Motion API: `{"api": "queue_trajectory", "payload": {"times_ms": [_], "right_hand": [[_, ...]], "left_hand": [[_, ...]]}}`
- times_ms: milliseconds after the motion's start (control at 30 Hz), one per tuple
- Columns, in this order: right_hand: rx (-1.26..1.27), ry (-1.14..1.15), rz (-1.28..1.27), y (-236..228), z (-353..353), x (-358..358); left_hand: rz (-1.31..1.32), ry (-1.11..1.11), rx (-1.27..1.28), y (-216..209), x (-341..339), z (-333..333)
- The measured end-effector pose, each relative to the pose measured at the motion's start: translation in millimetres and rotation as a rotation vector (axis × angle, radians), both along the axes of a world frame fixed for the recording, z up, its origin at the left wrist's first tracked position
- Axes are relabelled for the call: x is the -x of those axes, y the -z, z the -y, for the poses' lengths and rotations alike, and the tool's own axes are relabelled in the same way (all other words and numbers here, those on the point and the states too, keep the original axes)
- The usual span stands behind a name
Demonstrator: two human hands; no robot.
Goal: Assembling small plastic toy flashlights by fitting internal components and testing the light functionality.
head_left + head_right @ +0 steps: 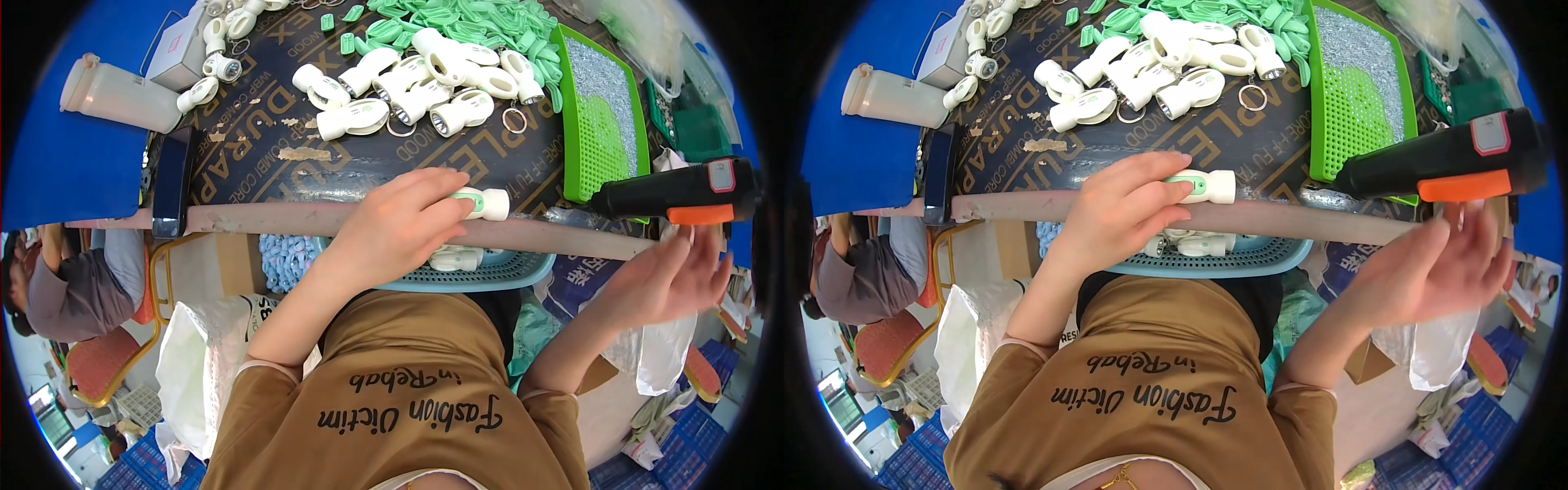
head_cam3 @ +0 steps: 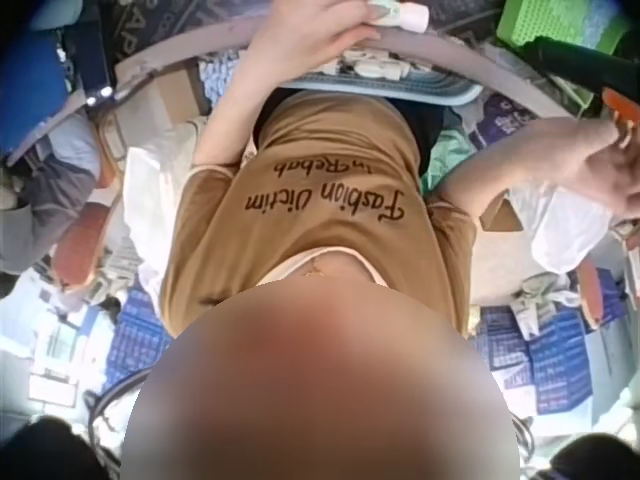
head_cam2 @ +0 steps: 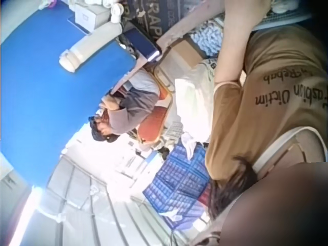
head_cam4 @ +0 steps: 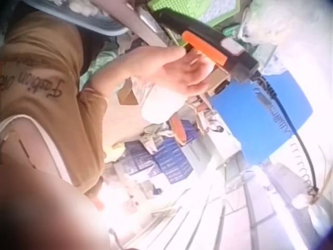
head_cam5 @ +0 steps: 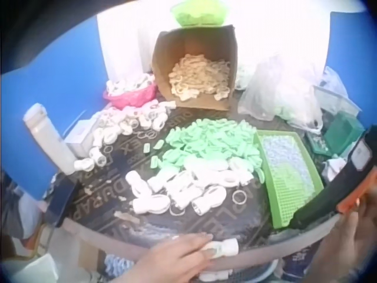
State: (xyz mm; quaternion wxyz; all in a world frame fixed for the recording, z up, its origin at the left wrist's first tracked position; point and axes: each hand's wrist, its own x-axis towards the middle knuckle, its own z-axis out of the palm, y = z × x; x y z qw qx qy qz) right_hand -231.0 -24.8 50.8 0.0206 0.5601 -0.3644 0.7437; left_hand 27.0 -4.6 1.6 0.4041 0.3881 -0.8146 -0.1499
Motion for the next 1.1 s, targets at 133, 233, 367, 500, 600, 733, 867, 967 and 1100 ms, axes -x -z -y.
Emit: {"api": "queue_trajectory", "payload": {"times_ms": [133, 233, 367, 500, 600, 733, 867, 967, 1100], "right_hand": [[-0.466, -0.621, -0.056, -13, 17, 24], [-0.654, -0.770, 0.003, -16, 17, 36], [-0.546, -0.805, -0.048, -7, 25, 40], [-0.477, -0.969, 0.004, -9, 26, 38], [-0.422, -1.038, 0.151, -18, 23, 37], [-0.387, -0.876, 0.213, -45, 22, 35], [-0.269, -0.769, 0.210, -48, 36, 39], [-0.200, -0.838, 0.235, -29, 54, 43], [-0.199, -0.598, 0.296, -22, 63, 31]], "left_hand": [[0.022, 0.000, -0.018, 3, -2, 0], [0.019, 0.027, -0.015, 4, -3, 1], [0.010, 0.057, -0.032, 4, -5, -2], [-0.010, 0.045, -0.037, 1, -3, -2], [-0.017, 0.043, -0.024, 1, -2, -1], [-0.035, 0.045, -0.018, 0, -1, 1], [-0.053, 0.047, -0.018, -1, 2, 2], [-0.047, 0.030, -0.032, -1, 1, 2], [-0.043, 0.020, -0.045, 1, 0, 1]]}}
